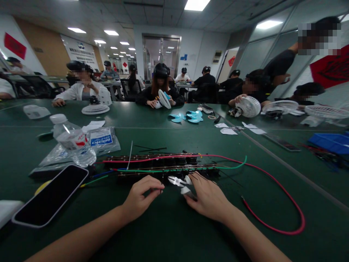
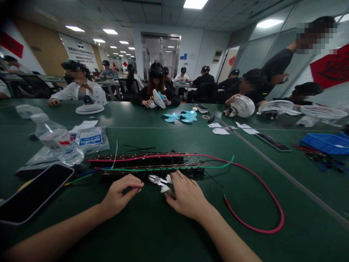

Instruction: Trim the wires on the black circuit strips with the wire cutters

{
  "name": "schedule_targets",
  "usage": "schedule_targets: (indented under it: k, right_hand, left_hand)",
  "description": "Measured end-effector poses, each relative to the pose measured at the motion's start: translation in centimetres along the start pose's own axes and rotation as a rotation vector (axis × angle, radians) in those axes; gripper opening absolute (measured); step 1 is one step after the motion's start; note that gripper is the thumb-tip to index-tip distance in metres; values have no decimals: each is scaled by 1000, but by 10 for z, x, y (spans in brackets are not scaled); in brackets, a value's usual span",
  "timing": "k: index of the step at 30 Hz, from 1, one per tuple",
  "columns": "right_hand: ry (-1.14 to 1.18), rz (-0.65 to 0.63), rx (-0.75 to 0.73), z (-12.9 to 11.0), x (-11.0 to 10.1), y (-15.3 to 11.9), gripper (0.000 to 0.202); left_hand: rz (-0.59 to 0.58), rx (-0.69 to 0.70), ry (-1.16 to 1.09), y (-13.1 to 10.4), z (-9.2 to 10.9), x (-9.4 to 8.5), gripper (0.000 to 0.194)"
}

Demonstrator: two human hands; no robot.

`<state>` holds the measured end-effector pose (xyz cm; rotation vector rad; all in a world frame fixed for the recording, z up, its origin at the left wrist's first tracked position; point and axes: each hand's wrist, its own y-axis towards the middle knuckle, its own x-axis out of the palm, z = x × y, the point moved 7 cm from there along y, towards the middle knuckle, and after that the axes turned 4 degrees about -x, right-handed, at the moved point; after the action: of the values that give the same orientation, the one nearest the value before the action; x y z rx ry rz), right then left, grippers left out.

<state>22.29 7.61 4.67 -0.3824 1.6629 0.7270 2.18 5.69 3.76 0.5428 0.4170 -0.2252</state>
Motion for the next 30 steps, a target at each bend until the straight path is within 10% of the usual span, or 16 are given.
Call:
schedule_targets:
  k: [15,30]
  right_hand:
    - [-5,-70,34,-17,9,9,24]
    - [10,-32,91,-22,15,9,34]
  left_hand:
    - [-131,-325,98,7,-18,12,14]
    - [-171,-316,63,8,-18,15,13]
